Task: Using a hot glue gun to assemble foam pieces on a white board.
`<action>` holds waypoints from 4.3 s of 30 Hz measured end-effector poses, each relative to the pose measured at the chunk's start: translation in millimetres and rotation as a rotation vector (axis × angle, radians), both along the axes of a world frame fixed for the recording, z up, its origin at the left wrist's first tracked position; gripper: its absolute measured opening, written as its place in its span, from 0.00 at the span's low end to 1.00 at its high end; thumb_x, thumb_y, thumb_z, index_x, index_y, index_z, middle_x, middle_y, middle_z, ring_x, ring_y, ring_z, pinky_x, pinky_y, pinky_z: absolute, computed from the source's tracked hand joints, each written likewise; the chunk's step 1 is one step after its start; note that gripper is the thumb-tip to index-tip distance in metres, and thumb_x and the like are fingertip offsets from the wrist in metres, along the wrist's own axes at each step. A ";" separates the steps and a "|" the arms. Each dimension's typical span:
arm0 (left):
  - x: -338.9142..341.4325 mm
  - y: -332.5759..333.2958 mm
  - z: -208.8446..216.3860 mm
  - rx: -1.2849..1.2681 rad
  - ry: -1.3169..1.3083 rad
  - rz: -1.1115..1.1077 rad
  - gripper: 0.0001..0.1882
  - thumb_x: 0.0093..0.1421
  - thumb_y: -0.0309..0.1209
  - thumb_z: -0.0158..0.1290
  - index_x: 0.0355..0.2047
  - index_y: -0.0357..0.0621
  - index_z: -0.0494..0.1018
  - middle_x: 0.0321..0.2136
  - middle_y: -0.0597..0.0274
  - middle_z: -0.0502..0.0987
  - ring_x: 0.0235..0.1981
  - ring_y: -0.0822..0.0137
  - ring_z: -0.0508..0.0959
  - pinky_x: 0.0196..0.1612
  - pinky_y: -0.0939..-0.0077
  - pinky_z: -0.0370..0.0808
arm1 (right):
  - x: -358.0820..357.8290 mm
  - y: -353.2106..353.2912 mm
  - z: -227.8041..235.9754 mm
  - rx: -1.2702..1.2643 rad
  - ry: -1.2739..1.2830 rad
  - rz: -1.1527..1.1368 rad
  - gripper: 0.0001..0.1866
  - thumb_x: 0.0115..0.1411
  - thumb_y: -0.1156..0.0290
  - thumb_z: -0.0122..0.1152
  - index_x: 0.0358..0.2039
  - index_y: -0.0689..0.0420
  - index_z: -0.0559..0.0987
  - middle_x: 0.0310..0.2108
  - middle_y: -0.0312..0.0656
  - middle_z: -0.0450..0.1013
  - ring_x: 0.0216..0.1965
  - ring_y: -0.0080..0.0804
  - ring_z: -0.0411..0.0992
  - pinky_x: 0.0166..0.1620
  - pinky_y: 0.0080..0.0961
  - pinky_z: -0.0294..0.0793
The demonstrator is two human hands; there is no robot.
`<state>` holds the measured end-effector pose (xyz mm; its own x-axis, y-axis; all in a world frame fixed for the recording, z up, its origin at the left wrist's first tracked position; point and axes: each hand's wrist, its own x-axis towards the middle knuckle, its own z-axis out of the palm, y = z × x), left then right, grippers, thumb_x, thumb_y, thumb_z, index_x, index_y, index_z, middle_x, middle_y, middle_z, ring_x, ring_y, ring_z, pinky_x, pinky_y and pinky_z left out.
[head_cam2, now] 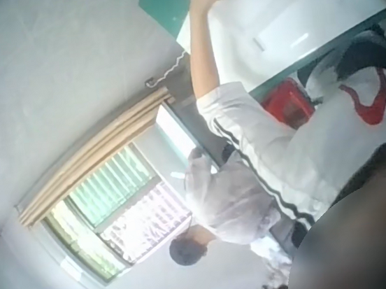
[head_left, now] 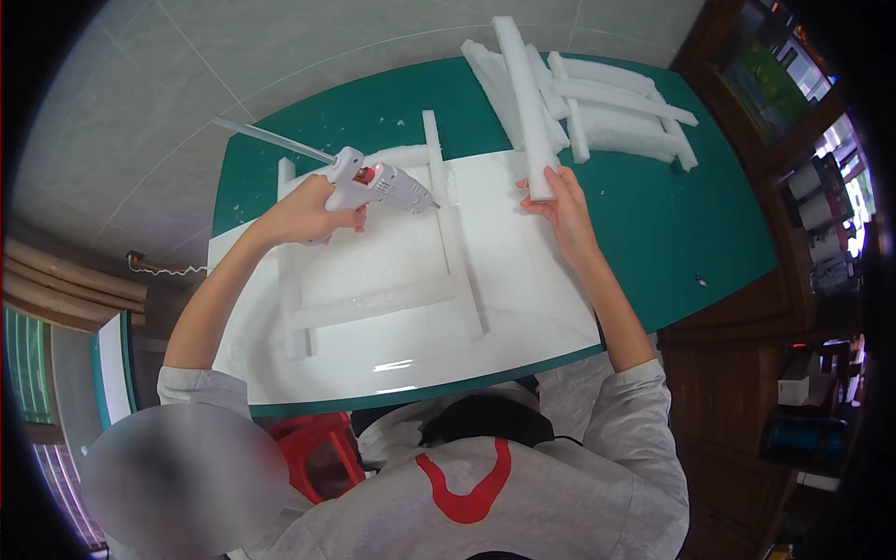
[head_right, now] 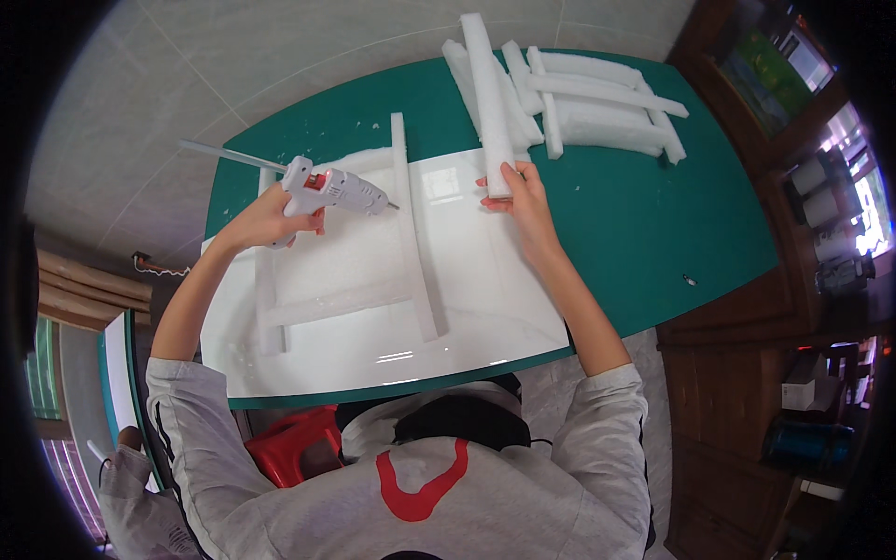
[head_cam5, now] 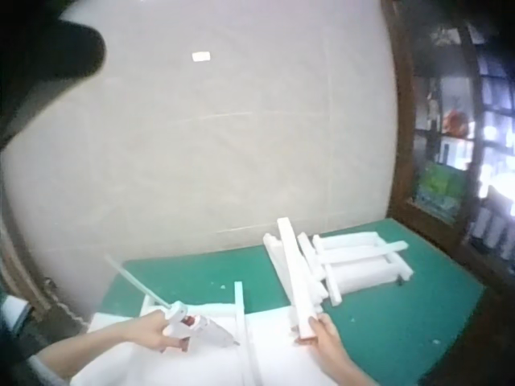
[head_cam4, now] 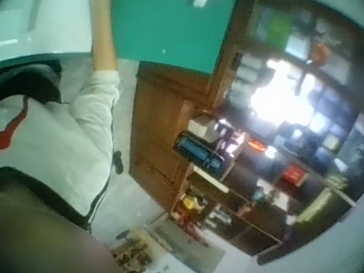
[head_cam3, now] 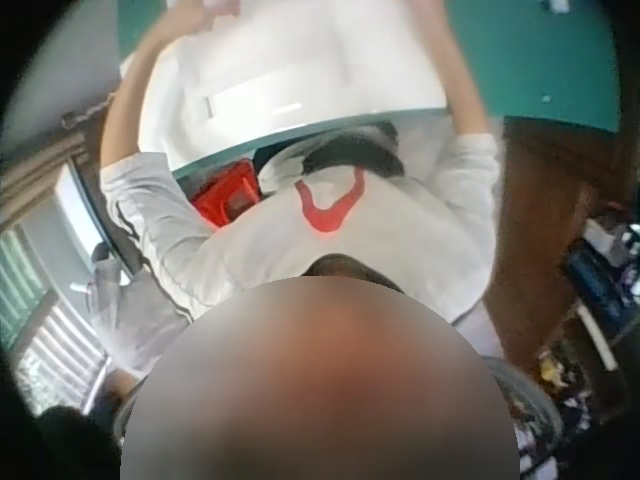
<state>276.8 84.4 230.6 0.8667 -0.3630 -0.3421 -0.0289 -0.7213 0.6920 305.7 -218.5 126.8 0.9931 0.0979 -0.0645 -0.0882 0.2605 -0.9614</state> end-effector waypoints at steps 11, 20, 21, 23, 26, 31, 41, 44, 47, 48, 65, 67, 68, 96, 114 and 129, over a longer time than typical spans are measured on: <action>-45.9 101.2 17.0 -0.182 -0.420 0.615 0.13 0.48 0.33 0.50 0.34 0.39 0.70 0.27 0.63 0.73 0.20 0.76 0.69 0.19 0.82 0.65 | 6.3 -6.3 -14.1 -0.320 -0.500 -0.112 0.16 0.57 0.71 0.48 0.45 0.66 0.68 0.38 0.41 0.69 0.38 0.22 0.67 0.40 0.15 0.64; -84.9 196.4 -25.6 -0.004 -0.669 0.741 0.11 0.50 0.31 0.52 0.33 0.39 0.70 0.24 0.66 0.72 0.21 0.77 0.69 0.24 0.82 0.66 | -8.1 21.9 17.0 -0.724 -0.827 0.125 0.16 0.47 0.81 0.53 0.39 0.57 0.75 0.32 0.40 0.68 0.35 0.31 0.67 0.38 0.18 0.65; -89.0 200.7 -31.7 0.095 -0.741 0.664 0.10 0.50 0.31 0.52 0.32 0.40 0.70 0.24 0.66 0.72 0.20 0.78 0.69 0.23 0.82 0.66 | -8.9 26.9 17.8 -0.743 -0.831 0.160 0.16 0.47 0.81 0.53 0.39 0.57 0.75 0.32 0.40 0.68 0.34 0.31 0.66 0.37 0.18 0.65; -97.3 204.6 -44.7 0.192 -0.812 0.585 0.09 0.51 0.30 0.52 0.31 0.40 0.69 0.23 0.66 0.71 0.20 0.78 0.68 0.23 0.83 0.66 | -8.6 36.8 18.2 -0.748 -0.865 0.186 0.16 0.47 0.81 0.53 0.39 0.57 0.75 0.32 0.40 0.68 0.34 0.30 0.66 0.36 0.19 0.65; -106.2 196.6 -61.8 -0.073 -0.749 0.725 0.09 0.51 0.29 0.53 0.31 0.40 0.68 0.22 0.66 0.71 0.19 0.78 0.68 0.21 0.85 0.66 | -6.3 47.7 16.7 -0.747 -0.883 0.207 0.16 0.47 0.82 0.53 0.39 0.56 0.76 0.32 0.39 0.68 0.33 0.29 0.65 0.35 0.19 0.65; -106.6 170.2 -59.3 0.032 -0.759 0.771 0.12 0.48 0.30 0.56 0.32 0.39 0.68 0.24 0.65 0.71 0.23 0.76 0.70 0.26 0.83 0.66 | -3.2 52.0 12.6 -0.736 -0.878 0.210 0.16 0.47 0.82 0.54 0.38 0.54 0.77 0.31 0.38 0.68 0.33 0.29 0.65 0.34 0.18 0.65; -89.8 155.5 -65.9 -0.081 -0.937 0.686 0.18 0.43 0.31 0.61 0.32 0.38 0.68 0.29 0.62 0.71 0.28 0.71 0.70 0.31 0.80 0.66 | -4.0 62.7 8.3 -0.744 -0.990 0.121 0.16 0.44 0.81 0.57 0.36 0.54 0.78 0.34 0.38 0.70 0.38 0.32 0.66 0.40 0.22 0.65; -85.7 149.2 -67.5 0.065 -0.960 0.632 0.20 0.40 0.32 0.62 0.32 0.39 0.68 0.31 0.60 0.70 0.27 0.67 0.71 0.31 0.78 0.67 | -4.0 61.8 4.6 -0.759 -1.027 0.053 0.16 0.42 0.82 0.58 0.35 0.54 0.78 0.34 0.39 0.71 0.39 0.33 0.66 0.42 0.23 0.65; -88.5 142.0 -63.1 0.135 -0.890 0.647 0.22 0.38 0.33 0.63 0.32 0.39 0.68 0.32 0.59 0.69 0.27 0.64 0.71 0.30 0.76 0.68 | -4.1 64.1 3.4 -0.752 -1.031 0.025 0.16 0.41 0.82 0.58 0.33 0.54 0.78 0.34 0.39 0.71 0.39 0.33 0.66 0.42 0.23 0.65; -88.3 141.1 -64.1 0.134 -0.890 0.647 0.22 0.38 0.33 0.63 0.32 0.39 0.68 0.32 0.59 0.69 0.27 0.64 0.71 0.30 0.76 0.68 | -4.3 64.1 3.0 -0.749 -1.033 0.029 0.15 0.41 0.82 0.58 0.32 0.55 0.78 0.34 0.39 0.71 0.39 0.34 0.66 0.43 0.23 0.65; -80.6 120.9 -72.5 0.166 -0.925 0.596 0.19 0.39 0.31 0.63 0.31 0.38 0.69 0.33 0.60 0.70 0.27 0.67 0.71 0.29 0.77 0.67 | -5.5 59.0 -0.3 -0.747 -1.049 0.135 0.18 0.38 0.87 0.49 0.31 0.55 0.78 0.36 0.40 0.70 0.42 0.35 0.66 0.44 0.25 0.66; -80.4 119.8 -72.8 0.167 -0.915 0.596 0.19 0.40 0.31 0.62 0.31 0.38 0.69 0.32 0.60 0.70 0.27 0.67 0.71 0.29 0.77 0.67 | -5.8 58.2 -1.2 -0.747 -1.051 0.140 0.19 0.37 0.87 0.49 0.31 0.55 0.78 0.36 0.40 0.70 0.42 0.36 0.66 0.43 0.25 0.66; -80.4 119.8 -73.1 0.169 -0.907 0.597 0.19 0.40 0.30 0.62 0.31 0.38 0.69 0.32 0.60 0.70 0.26 0.67 0.71 0.29 0.78 0.67 | -5.8 56.8 -1.8 -0.752 -1.067 0.147 0.19 0.36 0.87 0.48 0.31 0.55 0.78 0.36 0.40 0.70 0.42 0.36 0.66 0.43 0.25 0.66; -79.1 116.9 -82.4 0.116 -0.882 0.667 0.22 0.35 0.31 0.65 0.31 0.37 0.68 0.33 0.61 0.69 0.23 0.69 0.70 0.26 0.79 0.68 | -10.4 53.6 -3.9 -0.781 -0.984 0.147 0.14 0.41 0.82 0.55 0.30 0.54 0.79 0.38 0.40 0.69 0.41 0.34 0.66 0.40 0.24 0.66; -76.4 113.2 -86.0 0.113 -1.013 0.593 0.18 0.39 0.29 0.63 0.30 0.38 0.69 0.32 0.59 0.70 0.28 0.66 0.72 0.30 0.78 0.69 | -6.4 54.3 -1.6 -0.754 -1.024 0.187 0.15 0.40 0.84 0.54 0.30 0.55 0.79 0.37 0.41 0.70 0.40 0.36 0.67 0.41 0.24 0.66; -76.3 112.8 -91.4 0.075 -0.851 0.627 0.17 0.39 0.26 0.62 0.29 0.38 0.69 0.31 0.59 0.69 0.26 0.67 0.71 0.28 0.79 0.69 | -6.1 55.6 -2.9 -0.751 -0.962 0.259 0.14 0.43 0.84 0.53 0.32 0.55 0.78 0.40 0.41 0.69 0.43 0.36 0.66 0.43 0.23 0.65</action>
<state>200.4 197.3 139.2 0.8565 0.2289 0.4625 -0.0911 -0.8151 0.5722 299.6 -162.9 123.9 0.6249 0.5514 0.5526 0.7667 -0.3000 -0.5677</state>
